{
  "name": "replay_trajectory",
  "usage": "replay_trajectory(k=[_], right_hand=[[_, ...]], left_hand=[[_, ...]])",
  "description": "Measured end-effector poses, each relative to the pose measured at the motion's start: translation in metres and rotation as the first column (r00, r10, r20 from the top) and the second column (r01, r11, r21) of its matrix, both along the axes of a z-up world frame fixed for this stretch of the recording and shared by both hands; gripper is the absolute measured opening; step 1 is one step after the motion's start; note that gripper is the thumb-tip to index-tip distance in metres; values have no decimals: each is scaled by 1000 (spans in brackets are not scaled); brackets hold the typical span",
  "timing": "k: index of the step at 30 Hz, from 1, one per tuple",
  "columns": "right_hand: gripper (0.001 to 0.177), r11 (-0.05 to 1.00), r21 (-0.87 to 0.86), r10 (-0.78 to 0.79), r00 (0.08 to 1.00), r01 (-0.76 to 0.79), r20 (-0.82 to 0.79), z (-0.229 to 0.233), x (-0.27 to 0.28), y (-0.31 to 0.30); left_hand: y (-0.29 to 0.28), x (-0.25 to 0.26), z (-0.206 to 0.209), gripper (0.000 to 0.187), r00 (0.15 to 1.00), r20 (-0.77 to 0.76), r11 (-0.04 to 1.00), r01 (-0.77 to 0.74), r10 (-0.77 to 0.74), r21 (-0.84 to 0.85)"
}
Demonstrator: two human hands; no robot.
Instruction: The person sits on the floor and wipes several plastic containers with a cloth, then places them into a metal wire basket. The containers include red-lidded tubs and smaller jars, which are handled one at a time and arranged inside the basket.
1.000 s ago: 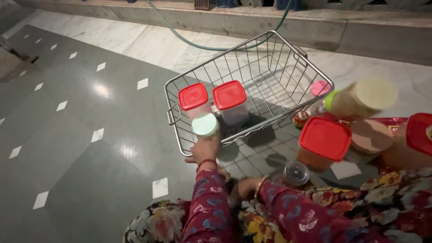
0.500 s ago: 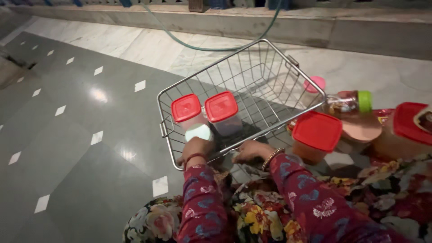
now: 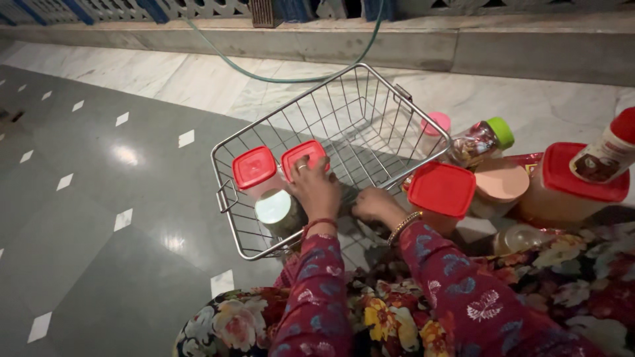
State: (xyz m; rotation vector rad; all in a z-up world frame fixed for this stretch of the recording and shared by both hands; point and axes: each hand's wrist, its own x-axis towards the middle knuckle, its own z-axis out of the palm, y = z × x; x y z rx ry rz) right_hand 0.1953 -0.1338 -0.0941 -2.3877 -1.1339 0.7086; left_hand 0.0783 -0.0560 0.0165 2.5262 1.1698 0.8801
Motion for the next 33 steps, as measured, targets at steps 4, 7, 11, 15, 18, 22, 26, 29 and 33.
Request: replay_trajectory(k=[4, 7, 11, 15, 18, 22, 26, 29, 33], right_hand=[[28, 993, 45, -109, 989, 114, -100, 36, -10, -15], [28, 988, 79, -127, 988, 134, -82, 49, -17, -22], [29, 987, 65, -141, 985, 148, -97, 58, -22, -26], [33, 987, 25, -153, 982, 157, -110, 62, -21, -24], [40, 987, 6, -157, 980, 159, -123, 60, -17, -19], [53, 975, 66, -200, 965, 214, -171, 48, -20, -14], [45, 917, 262, -258, 948, 301, -187, 39, -29, -14], [44, 896, 304, -271, 941, 324, -205, 43, -31, -14], [40, 909, 186, -283, 878, 374, -387, 54, -28, -18]], left_hand=[[-2, 16, -8, 40, 970, -243, 992, 2, -32, -123], [-4, 22, -22, 41, 936, -350, 977, -32, -45, -209], [0, 21, -42, 47, 937, -350, 957, -118, 18, -266], [7, 24, -56, 40, 967, -183, 978, -191, 174, -79], [9, 25, -54, 56, 961, 68, 964, -266, 267, -23], [2, 23, -31, 72, 876, 132, 883, -445, 464, -147], [-6, 20, -8, 82, 881, -9, 847, -458, 473, -272], [-5, 19, -8, 69, 883, -48, 856, -466, 468, -226], [5, 16, -28, 44, 809, 53, 794, -560, 586, -238]])
